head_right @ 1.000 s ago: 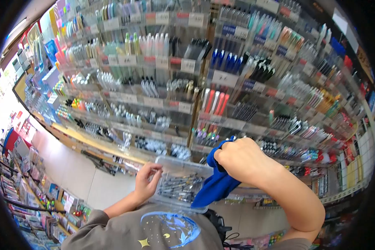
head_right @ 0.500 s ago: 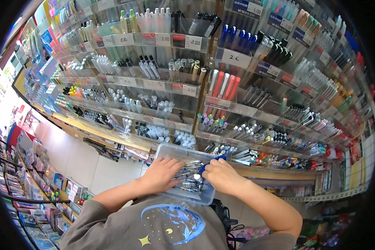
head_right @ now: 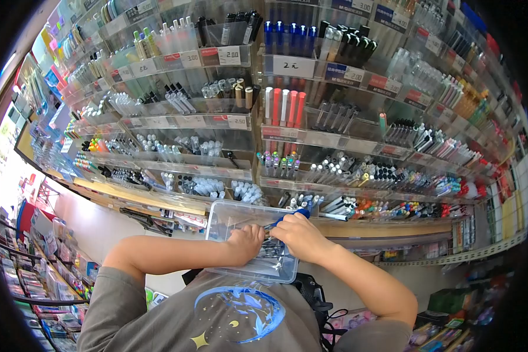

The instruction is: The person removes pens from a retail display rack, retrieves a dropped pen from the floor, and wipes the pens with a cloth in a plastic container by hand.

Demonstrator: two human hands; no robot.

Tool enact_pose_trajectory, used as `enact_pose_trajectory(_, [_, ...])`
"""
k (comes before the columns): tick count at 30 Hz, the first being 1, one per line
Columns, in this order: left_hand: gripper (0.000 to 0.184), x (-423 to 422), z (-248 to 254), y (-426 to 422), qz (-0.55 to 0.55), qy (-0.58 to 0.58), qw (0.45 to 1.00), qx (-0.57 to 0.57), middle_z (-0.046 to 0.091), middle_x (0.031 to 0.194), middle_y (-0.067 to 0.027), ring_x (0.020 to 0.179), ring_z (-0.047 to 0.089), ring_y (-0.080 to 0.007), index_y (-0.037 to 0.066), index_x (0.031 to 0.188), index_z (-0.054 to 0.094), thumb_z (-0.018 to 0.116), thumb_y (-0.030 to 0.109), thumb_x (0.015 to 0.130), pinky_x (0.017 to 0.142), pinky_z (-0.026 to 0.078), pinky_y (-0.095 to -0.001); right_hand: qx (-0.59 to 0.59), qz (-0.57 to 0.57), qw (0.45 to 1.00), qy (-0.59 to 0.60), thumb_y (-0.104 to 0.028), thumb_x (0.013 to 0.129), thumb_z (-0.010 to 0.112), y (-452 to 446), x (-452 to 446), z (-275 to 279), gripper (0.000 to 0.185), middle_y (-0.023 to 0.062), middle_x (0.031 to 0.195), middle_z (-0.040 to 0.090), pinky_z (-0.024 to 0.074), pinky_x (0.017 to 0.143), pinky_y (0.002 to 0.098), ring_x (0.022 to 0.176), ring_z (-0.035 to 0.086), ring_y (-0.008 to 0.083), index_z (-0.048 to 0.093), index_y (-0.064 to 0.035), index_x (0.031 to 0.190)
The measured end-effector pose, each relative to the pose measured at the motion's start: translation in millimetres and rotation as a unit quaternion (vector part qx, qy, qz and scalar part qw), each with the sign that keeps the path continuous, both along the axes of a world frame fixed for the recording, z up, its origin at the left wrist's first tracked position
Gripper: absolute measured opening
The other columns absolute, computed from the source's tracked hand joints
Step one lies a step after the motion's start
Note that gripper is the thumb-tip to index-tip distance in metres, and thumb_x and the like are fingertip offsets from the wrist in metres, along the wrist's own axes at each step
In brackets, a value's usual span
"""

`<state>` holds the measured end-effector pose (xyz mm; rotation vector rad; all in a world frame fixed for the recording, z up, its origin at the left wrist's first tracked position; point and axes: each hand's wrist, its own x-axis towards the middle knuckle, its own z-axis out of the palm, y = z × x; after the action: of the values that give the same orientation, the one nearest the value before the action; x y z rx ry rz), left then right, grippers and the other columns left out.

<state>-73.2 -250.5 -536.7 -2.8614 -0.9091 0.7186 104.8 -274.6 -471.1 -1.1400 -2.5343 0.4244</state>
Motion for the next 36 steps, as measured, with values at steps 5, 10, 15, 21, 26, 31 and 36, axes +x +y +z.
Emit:
enact_pose_trajectory(5, [0.038, 12.1, -15.6, -1.5, 0.074, -0.053, 0.995, 0.028, 0.052, 0.093, -0.0134, 0.083, 0.055, -0.0235, -0.004, 0.102, 0.044, 0.057, 0.017, 0.073, 0.058, 0.051, -0.0402, 0.007, -0.022, 0.994, 0.111, 0.0, 0.071, 0.054, -0.3, 1.7, -4.5, 0.012, 0.007, 0.076, 0.055, 0.0384, 0.07, 0.0348, 0.078, 0.049, 0.0257, 0.058, -0.0054, 0.082])
enact_pose_trajectory(10, [0.036, 16.7, -8.1, 9.1, 0.054, -0.062, 0.996, -0.018, 0.054, 0.091, -0.0153, 0.082, 0.058, -0.0248, -0.003, 0.098, 0.045, 0.059, 0.012, 0.068, 0.061, 0.05, -0.0336, -0.006, -0.061, 0.974, 0.217, 0.001, 0.071, 0.055, 0.3, 0.2, 1.2, 0.011, 0.0094, 0.076, 0.056, 0.0402, 0.069, 0.0353, 0.076, 0.05, 0.0285, 0.057, -0.003, 0.081])
enact_pose_trajectory(15, [0.023, 12.0, -7.6, 18.5, 0.039, -0.112, 0.993, -0.003, 0.059, 0.081, -0.0162, 0.072, 0.061, -0.026, -0.002, 0.091, 0.046, 0.054, 0.009, 0.072, 0.057, 0.049, -0.0342, -0.029, -0.124, 0.951, 0.283, 0.003, 0.072, 0.056, -2.6, 8.0, 13.9, 0.009, 0.0092, 0.075, 0.057, 0.0432, 0.066, 0.0313, 0.072, 0.053, 0.0249, 0.059, -0.0009, 0.08])
enact_pose_trajectory(21, [0.03, 9.9, -5.2, 20.7, 0.067, -0.123, 0.988, -0.063, 0.06, 0.084, -0.0194, 0.077, 0.061, -0.0295, -0.004, 0.093, 0.045, 0.057, 0.007, 0.068, 0.064, 0.049, -0.0355, -0.102, -0.177, 0.916, 0.344, 0.005, 0.076, 0.053, -19.9, 27.8, 45.2, 0.008, 0.0067, 0.076, 0.056, 0.0435, 0.063, 0.0248, 0.07, 0.054, 0.0153, 0.058, 0.0007, 0.079])
enact_pose_trajectory(26, [0.027, 6.2, 12.6, 20.9, 0.109, -0.142, 0.971, -0.155, 0.059, 0.085, -0.0198, 0.081, 0.059, -0.033, -0.004, 0.089, 0.048, 0.058, 0.005, 0.065, 0.068, 0.048, -0.0385, -0.063, -0.205, 0.882, 0.42, 0.007, 0.077, 0.052, -32.1, 45.9, 91.7, 0.008, 0.0062, 0.077, 0.056, 0.0429, 0.064, 0.0231, 0.071, 0.054, 0.013, 0.058, 0.0016, 0.079])
enact_pose_trajectory(31, [0.037, 3.4, 57.9, 20.3, 0.175, -0.118, 0.953, -0.216, 0.059, 0.085, -0.0214, 0.081, 0.058, -0.0359, -0.002, 0.095, 0.047, 0.061, 0.012, 0.064, 0.069, 0.046, -0.0404, 0.035, -0.183, 0.867, 0.463, 0.01, 0.077, 0.051, -39.8, 58.2, 141.5, 0.009, 0.0078, 0.08, 0.054, 0.041, 0.067, 0.0219, 0.074, 0.051, 0.0123, 0.055, 0.0016, 0.078])
enact_pose_trajectory(36, [0.039, -10.1, 117.5, 17.8, 0.238, -0.252, 0.865, -0.364, 0.059, 0.083, -0.0181, 0.079, 0.058, -0.0307, -0.003, 0.091, 0.05, 0.065, 0.014, 0.06, 0.071, 0.045, -0.0363, 0.176, -0.116, 0.9, 0.381, -0.004, 0.081, 0.054, -33.2, 52.5, 212.2, 0.003, 0.0067, 0.078, 0.051, 0.0391, 0.07, 0.0233, 0.074, 0.049, 0.0122, 0.051, -0.0044, 0.083])
